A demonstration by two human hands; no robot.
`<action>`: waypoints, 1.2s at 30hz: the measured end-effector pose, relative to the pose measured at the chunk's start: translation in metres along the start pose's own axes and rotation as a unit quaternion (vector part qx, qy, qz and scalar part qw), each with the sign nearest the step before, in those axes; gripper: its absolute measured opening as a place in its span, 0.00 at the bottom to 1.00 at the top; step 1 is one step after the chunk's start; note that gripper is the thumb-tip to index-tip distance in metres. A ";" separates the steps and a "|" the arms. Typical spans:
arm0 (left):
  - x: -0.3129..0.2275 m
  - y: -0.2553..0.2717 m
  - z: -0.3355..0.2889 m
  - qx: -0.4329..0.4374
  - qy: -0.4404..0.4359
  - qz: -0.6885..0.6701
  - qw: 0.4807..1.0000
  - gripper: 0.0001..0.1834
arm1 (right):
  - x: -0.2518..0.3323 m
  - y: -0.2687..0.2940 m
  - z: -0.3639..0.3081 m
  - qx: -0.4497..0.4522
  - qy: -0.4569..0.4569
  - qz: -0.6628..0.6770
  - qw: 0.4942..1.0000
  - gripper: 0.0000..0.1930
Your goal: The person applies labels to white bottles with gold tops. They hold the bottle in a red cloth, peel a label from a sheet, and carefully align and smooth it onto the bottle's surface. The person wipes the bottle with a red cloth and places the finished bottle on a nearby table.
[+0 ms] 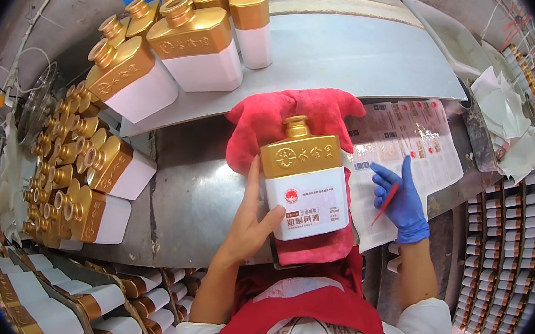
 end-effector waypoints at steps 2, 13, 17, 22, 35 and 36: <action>0.001 0.003 -0.003 0.009 0.005 -0.007 1.000 0.48 | -0.006 0.020 -0.007 0.058 0.002 0.010 0.998 0.27; -0.004 0.001 -0.005 0.025 0.004 0.019 0.999 0.54 | -0.002 -0.082 -0.075 0.034 0.141 -0.288 0.947 0.20; 0.002 0.004 -0.005 0.026 0.002 0.032 0.999 0.57 | -0.009 -0.107 -0.070 -0.008 0.153 -0.298 0.942 0.19; -0.002 0.004 -0.013 0.018 -0.036 0.059 0.997 0.64 | -0.011 -0.115 -0.064 -0.032 0.196 -0.334 0.922 0.20; -0.003 -0.012 -0.021 -0.017 -0.062 0.169 0.984 0.64 | -0.016 -0.118 -0.052 -0.034 0.182 -0.372 0.910 0.19; -0.004 -0.012 -0.021 -0.019 -0.063 0.179 0.982 0.64 | -0.016 -0.117 -0.051 -0.035 0.185 -0.376 0.907 0.19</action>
Point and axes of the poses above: each hand's wrist, its own z-axis towards the middle knuckle, its own y-axis out of the back of the hand, x = y × z, the point moved 3 cm from there along z, towards the middle knuckle, and after that the axes turned 2 degrees about -y, right-handed, at the moved point
